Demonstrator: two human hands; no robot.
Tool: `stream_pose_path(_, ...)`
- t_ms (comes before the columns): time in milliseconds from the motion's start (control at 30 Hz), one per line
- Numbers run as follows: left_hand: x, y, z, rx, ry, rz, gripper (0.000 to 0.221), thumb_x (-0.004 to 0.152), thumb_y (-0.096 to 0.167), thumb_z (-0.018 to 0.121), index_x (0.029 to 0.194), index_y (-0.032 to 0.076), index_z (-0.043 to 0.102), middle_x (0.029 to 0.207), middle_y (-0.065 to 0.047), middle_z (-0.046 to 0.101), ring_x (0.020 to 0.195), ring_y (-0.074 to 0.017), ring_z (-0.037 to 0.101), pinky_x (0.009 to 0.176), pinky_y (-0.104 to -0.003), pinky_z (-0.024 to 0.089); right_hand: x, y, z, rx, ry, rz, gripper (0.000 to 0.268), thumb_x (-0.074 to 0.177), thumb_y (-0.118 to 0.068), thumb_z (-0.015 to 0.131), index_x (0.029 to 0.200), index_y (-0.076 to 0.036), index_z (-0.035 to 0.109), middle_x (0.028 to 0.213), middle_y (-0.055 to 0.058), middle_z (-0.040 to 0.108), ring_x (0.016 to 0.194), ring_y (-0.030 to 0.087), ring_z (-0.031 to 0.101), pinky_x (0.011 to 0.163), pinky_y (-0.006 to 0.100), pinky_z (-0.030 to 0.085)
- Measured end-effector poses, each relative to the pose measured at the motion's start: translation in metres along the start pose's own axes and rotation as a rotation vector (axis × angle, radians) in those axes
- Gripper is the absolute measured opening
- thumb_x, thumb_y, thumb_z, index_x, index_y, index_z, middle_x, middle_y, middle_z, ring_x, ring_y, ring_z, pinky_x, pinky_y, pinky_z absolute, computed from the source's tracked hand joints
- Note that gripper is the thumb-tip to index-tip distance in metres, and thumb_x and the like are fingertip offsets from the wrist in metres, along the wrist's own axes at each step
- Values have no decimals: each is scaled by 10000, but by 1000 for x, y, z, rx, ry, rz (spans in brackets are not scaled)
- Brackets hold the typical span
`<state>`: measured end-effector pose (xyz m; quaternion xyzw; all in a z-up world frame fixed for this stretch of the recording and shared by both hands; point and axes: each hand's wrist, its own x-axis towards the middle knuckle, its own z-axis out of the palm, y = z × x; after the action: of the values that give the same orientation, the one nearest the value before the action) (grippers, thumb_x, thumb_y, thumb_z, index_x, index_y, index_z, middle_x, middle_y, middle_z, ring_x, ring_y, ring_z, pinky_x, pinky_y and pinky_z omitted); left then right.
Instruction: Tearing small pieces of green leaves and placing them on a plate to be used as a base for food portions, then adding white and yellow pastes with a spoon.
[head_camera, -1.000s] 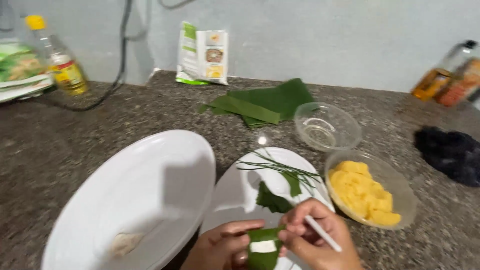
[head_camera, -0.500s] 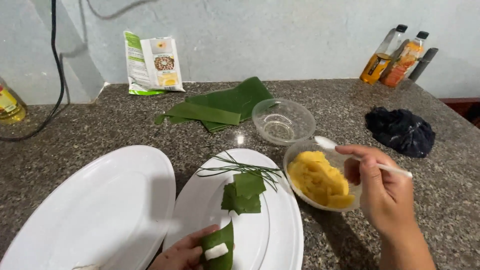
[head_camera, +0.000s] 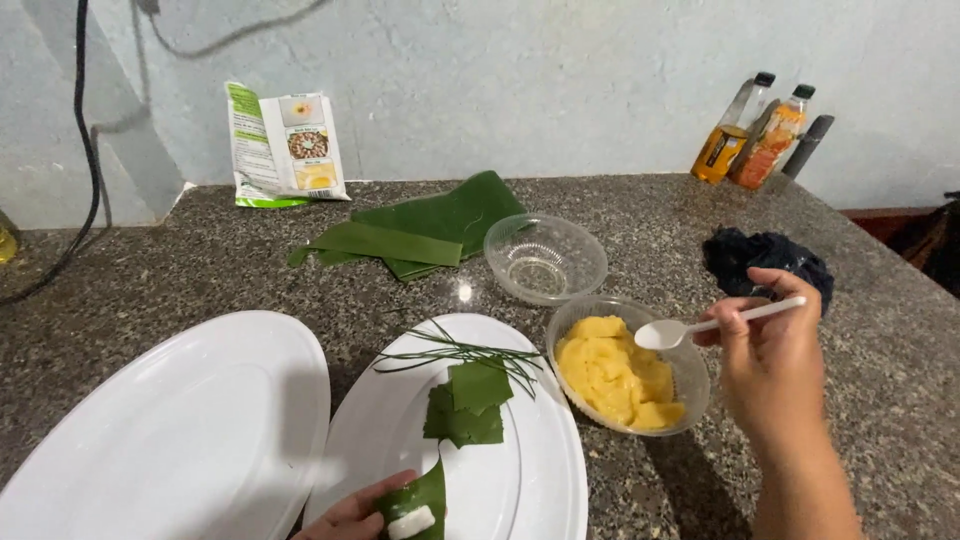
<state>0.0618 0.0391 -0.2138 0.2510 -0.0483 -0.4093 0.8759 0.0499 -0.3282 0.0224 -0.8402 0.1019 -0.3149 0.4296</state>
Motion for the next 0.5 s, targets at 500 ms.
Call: stream_pose_path(500,-3,5,53,-29,452,-12,487,862,-63,456,1347,-86,479,1268,-278,576,1051,-372,551,939,-412,371,-3,5,16,-154,-17,-91,358,906,-5,527,1214,-40,349,883,152,632,690,221,670,633,336,542)
